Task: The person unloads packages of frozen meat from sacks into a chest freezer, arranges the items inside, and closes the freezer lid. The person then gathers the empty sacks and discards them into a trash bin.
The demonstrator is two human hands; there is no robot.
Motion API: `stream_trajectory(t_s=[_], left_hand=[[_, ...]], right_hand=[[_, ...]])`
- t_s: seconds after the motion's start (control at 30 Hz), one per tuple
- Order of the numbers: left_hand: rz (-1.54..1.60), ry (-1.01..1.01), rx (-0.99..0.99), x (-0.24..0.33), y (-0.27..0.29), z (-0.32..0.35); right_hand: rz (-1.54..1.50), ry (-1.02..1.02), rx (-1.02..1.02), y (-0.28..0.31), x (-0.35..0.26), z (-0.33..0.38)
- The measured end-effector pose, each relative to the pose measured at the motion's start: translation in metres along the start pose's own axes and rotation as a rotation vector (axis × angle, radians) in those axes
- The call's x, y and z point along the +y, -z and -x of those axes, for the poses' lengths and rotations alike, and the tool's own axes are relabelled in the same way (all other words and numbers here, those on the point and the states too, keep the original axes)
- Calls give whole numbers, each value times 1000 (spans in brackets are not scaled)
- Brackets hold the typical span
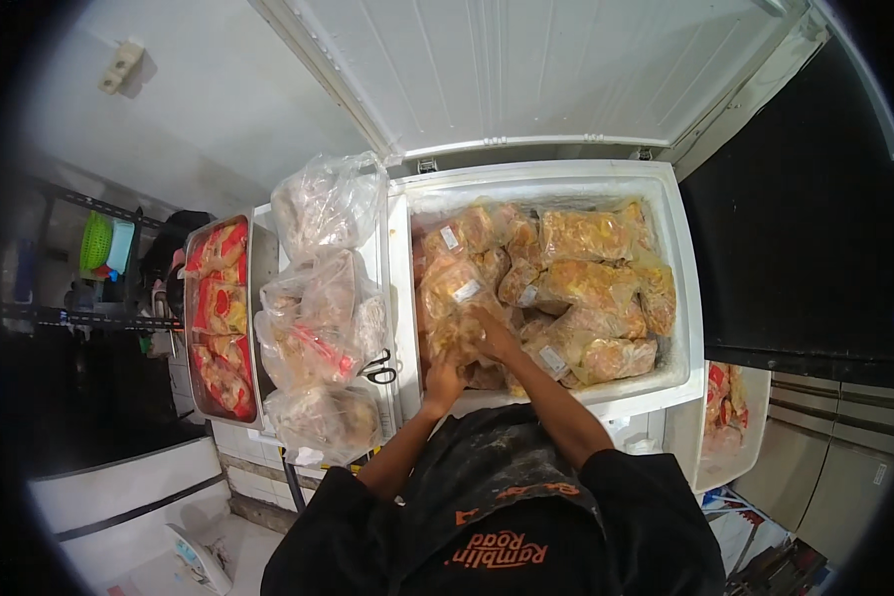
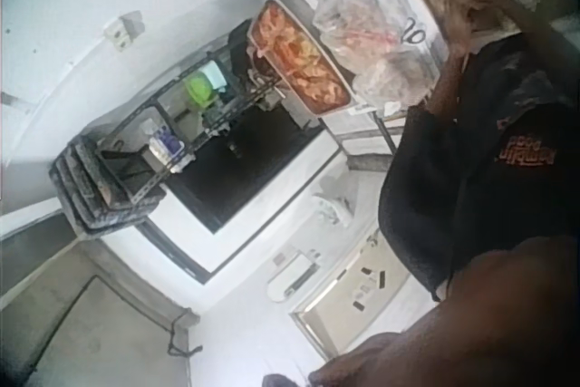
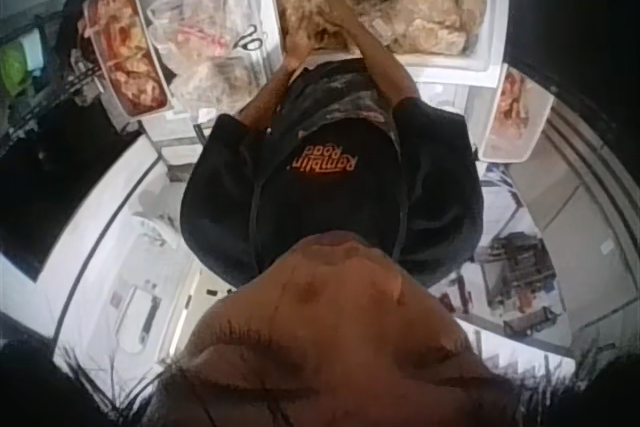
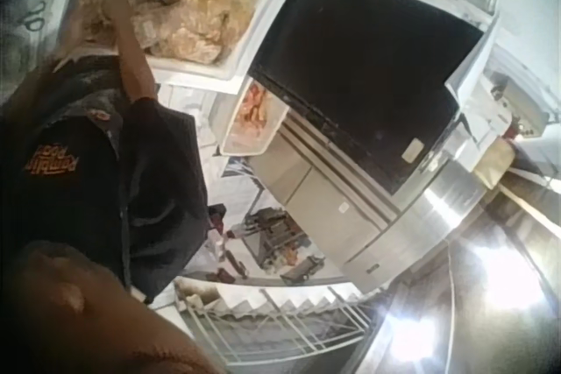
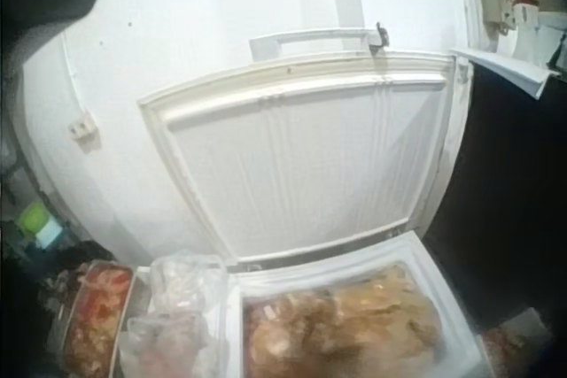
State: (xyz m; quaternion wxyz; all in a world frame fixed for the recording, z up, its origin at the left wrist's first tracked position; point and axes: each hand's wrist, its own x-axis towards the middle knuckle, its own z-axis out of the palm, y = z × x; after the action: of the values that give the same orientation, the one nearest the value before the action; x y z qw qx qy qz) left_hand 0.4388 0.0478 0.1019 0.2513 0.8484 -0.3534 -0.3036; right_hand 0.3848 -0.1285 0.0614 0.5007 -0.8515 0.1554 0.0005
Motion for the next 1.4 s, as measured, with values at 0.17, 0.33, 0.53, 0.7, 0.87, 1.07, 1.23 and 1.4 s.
stream_trajectory(t_s=[0.17,0.33,0.53,0.7,0.87,1.07,1.23,1.4], left_hand=[[-74,-147,306,-14,24,-23],[-332,-144,129,13,19,-57],[-758,-136,-476,-15,-32,-82],[-278,127,-595,-76,-59,14],[78,-5,-278,-33,8,28],[508,213,-2,-28,38,33],[279,58,93,-3,2,-2],[-169,42,-52,-13,-12,-12]], right_hand=[[-96,-11,311,31,5,-3],[483,-354,743,110,36,68],[323,-771,758,140,72,55],[337,-1103,457,174,74,-15],[478,-957,156,221,162,0],[667,-698,244,149,89,18],[481,-387,-159,9,-35,19],[410,-385,-59,47,-12,-5]])
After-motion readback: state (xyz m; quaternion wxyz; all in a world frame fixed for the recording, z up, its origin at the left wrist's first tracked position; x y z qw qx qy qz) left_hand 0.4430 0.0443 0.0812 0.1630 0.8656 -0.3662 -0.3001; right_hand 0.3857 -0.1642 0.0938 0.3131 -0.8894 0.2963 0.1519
